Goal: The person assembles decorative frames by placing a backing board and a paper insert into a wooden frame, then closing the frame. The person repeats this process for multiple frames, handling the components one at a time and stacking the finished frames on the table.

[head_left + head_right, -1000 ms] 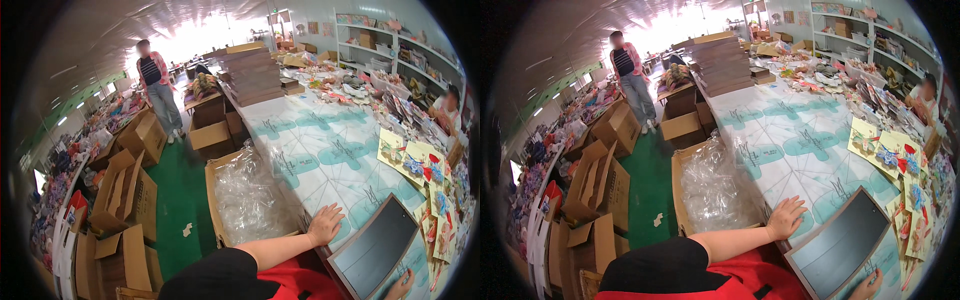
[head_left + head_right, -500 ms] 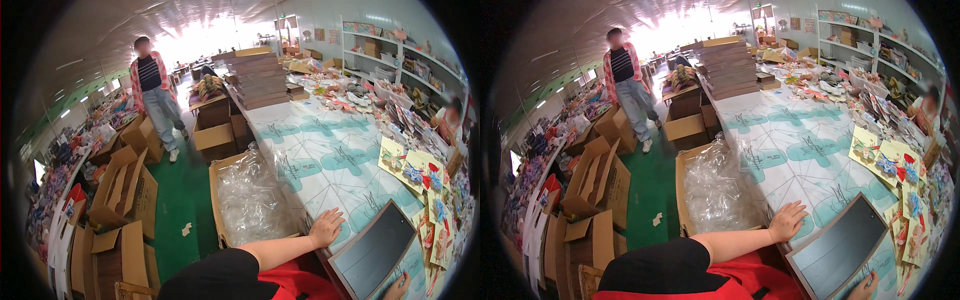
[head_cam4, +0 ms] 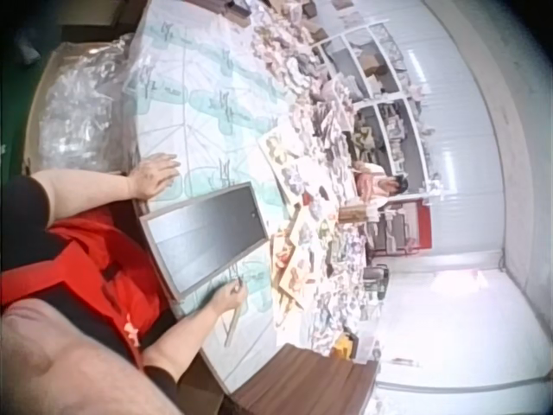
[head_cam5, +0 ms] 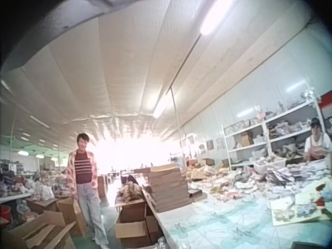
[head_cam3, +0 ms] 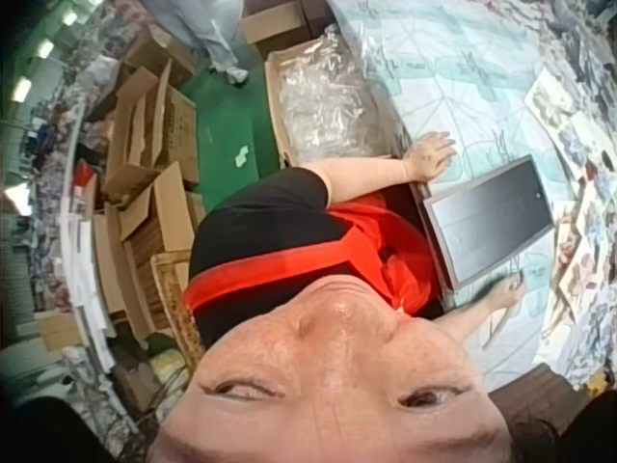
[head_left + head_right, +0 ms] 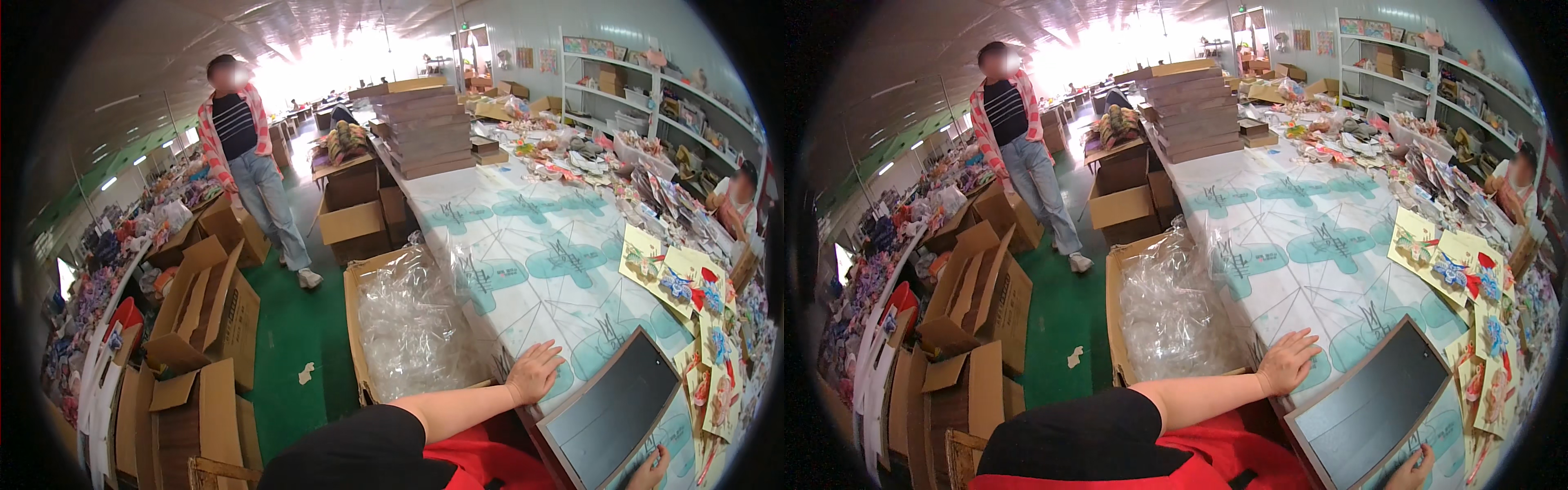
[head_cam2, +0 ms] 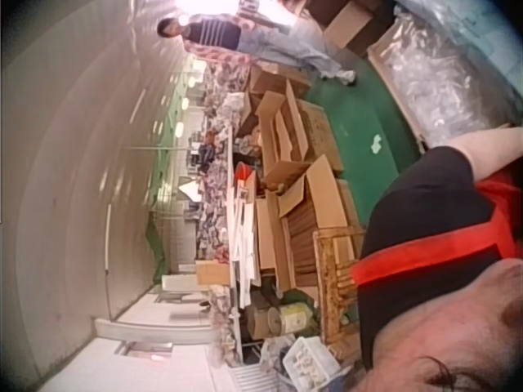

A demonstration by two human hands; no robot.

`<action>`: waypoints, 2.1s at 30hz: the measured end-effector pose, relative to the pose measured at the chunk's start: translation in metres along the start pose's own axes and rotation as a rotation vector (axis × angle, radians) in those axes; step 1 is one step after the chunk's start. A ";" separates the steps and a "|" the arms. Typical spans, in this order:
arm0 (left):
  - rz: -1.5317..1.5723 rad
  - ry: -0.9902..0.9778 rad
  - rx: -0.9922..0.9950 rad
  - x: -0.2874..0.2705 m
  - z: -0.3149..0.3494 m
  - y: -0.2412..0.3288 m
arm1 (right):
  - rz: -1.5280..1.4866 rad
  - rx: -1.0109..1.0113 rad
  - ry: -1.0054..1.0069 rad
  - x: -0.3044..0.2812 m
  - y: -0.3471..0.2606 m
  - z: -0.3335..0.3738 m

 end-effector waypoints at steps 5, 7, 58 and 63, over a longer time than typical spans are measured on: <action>0.002 -0.005 0.003 0.000 0.000 0.000 | 0.001 -0.010 -0.016 0.001 0.003 -0.001; 0.009 0.000 0.001 -0.001 0.000 0.000 | 0.004 -0.013 -0.020 0.001 0.003 0.000; 0.021 0.006 0.005 0.000 0.000 -0.001 | 0.003 0.062 -0.057 0.002 0.002 0.001; 0.026 0.030 0.002 -0.001 -0.001 0.000 | 0.014 0.044 -0.061 0.001 0.003 0.001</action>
Point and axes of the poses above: each hand's wrist, its own z-axis away from the middle knuckle, its own x-axis out of the palm, y = z × x, the point moved 3 cm from there along -z, towards the middle knuckle, and after that the axes turned 12 degrees about -z, right-handed, at the moved point
